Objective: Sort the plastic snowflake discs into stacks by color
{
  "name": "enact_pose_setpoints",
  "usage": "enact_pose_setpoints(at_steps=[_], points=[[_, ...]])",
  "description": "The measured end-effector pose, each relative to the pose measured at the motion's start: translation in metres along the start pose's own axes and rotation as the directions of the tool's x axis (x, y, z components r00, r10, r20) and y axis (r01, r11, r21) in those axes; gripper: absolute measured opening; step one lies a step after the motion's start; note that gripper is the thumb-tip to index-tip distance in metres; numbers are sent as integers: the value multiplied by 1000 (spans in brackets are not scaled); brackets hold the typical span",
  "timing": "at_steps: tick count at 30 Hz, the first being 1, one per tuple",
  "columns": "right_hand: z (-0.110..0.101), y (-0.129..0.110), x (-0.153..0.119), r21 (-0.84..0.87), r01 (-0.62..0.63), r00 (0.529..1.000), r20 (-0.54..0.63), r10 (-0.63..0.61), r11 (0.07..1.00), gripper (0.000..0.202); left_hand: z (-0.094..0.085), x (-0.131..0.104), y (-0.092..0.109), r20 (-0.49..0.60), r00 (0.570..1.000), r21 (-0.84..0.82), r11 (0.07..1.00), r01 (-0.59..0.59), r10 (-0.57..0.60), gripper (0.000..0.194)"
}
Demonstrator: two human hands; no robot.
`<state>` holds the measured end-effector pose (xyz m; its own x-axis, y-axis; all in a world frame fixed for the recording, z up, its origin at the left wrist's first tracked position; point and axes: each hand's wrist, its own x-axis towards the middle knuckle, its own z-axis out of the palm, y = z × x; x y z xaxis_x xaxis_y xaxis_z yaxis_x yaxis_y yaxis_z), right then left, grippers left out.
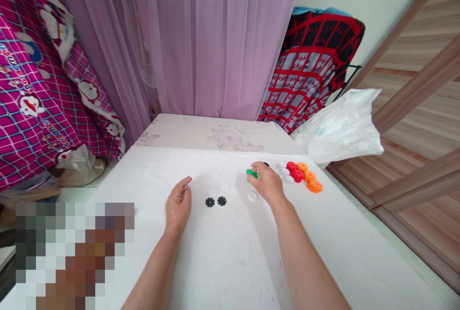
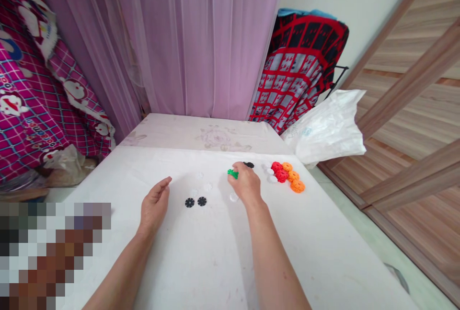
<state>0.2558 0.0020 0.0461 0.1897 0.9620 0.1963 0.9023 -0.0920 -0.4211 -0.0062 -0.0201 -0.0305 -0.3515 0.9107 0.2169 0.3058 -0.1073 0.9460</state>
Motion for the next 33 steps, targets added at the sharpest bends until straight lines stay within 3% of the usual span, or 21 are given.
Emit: enact_pose_setpoints(at_steps=[5, 16, 24, 33], points=[[-8, 34, 4, -18, -31, 998, -58, 30, 999, 28, -1, 0, 3, 0, 1000, 10, 1000, 3, -3, 30], [0, 23, 10, -79, 10, 1000, 20, -8, 997, 27, -2, 3, -6, 12, 1000, 25, 1000, -17, 17, 31], [-1, 20, -10, -32, 80, 993, -88, -82, 996, 20, -2, 3, -7, 21, 1000, 30, 1000, -5, 5, 31], [39, -24, -27, 40, 207, 960, 181, -211, 977, 25, 0, 2, -1, 2, 1000, -12, 1000, -13, 13, 29]])
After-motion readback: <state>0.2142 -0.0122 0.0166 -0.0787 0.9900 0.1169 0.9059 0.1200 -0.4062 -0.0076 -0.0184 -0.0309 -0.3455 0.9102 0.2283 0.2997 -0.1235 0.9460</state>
